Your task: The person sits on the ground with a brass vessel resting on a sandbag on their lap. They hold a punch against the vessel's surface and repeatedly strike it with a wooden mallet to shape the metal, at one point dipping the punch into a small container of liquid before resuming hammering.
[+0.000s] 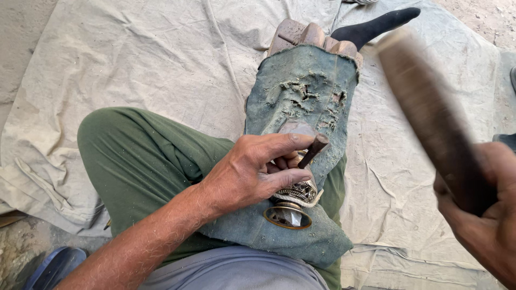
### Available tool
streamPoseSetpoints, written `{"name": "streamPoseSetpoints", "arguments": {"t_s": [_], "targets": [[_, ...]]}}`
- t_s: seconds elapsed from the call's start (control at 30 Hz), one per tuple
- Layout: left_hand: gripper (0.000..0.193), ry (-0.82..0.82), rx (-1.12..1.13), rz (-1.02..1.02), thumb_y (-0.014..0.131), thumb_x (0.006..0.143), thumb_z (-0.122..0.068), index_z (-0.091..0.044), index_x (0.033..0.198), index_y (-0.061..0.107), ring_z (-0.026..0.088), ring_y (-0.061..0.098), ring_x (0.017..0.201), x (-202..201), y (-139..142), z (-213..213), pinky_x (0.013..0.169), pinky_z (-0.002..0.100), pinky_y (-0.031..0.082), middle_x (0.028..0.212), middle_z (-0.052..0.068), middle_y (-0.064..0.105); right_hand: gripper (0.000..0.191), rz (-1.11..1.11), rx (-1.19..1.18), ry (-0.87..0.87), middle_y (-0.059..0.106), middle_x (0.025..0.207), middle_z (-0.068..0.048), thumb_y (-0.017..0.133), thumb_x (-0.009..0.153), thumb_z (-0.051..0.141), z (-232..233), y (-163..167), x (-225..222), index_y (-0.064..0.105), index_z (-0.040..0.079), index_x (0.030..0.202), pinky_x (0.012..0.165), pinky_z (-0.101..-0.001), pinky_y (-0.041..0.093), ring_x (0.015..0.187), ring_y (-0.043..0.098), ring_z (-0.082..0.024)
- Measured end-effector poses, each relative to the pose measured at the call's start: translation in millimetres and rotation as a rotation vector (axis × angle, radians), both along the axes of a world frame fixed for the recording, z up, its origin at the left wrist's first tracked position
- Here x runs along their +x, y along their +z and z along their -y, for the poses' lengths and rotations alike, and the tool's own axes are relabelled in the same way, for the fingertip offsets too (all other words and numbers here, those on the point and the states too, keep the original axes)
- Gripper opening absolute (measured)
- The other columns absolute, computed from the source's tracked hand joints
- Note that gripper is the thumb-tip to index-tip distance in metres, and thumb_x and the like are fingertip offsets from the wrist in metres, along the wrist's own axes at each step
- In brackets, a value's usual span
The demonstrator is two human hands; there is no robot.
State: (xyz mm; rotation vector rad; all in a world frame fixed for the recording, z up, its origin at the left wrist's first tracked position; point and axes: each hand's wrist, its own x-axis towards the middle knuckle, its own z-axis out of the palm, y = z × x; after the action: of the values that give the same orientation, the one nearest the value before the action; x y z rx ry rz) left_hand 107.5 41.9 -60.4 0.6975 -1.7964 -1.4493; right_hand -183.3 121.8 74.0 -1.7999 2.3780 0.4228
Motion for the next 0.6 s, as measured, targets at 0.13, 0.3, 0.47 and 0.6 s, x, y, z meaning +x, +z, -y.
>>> {"name": "streamPoseSetpoints", "arguments": {"t_s": [0.13,0.3,0.47,0.6], "targets": [[0.050,-0.032,0.001,-0.008,0.081,0.089,-0.021,-0.013,0.136,0.066,0.008,0.072,0.083,-0.2,0.4,1.9,0.075,0.024,0.065,0.095,0.002,0.074,0.043,0.109,-0.228,0.163,0.065,0.082,-0.014,0.078,0.078,-0.002,0.1,3.0,1.4,0.062,0.000,0.118,0.061,-0.0318,0.054,0.064,0.066,-0.017],[0.050,-0.036,-0.009,-0.001,0.081,0.089,-0.023,-0.014,0.135,0.067,0.010,0.074,0.081,0.7,0.8,2.3,0.074,0.026,0.065,0.092,0.003,0.075,0.041,0.036,-0.067,0.073,0.066,0.081,-0.010,0.079,0.080,-0.002,-5.1,3.7,-3.1,0.064,0.006,0.117,0.067,-0.0320,0.057,0.071,0.067,-0.018],[0.050,-0.041,-0.056,0.006,0.081,0.089,-0.022,-0.013,0.136,0.066,0.011,0.073,0.081,1.4,-0.1,6.2,0.073,0.027,0.064,0.093,0.003,0.075,0.036,0.205,-0.198,0.104,0.066,0.082,-0.008,0.077,0.081,-0.004,-9.2,-3.1,-8.2,0.062,0.004,0.114,0.070,-0.0300,0.058,0.073,0.069,-0.016],[0.048,-0.065,-0.104,0.019,0.081,0.090,-0.022,-0.013,0.135,0.066,0.011,0.074,0.083,0.8,-0.5,9.2,0.074,0.027,0.064,0.094,0.002,0.075,0.032,0.158,-0.173,0.065,0.064,0.085,-0.007,0.080,0.083,0.000,-14.0,-5.9,-13.1,0.064,0.006,0.110,0.068,-0.0294,0.057,0.074,0.066,-0.015]]}}
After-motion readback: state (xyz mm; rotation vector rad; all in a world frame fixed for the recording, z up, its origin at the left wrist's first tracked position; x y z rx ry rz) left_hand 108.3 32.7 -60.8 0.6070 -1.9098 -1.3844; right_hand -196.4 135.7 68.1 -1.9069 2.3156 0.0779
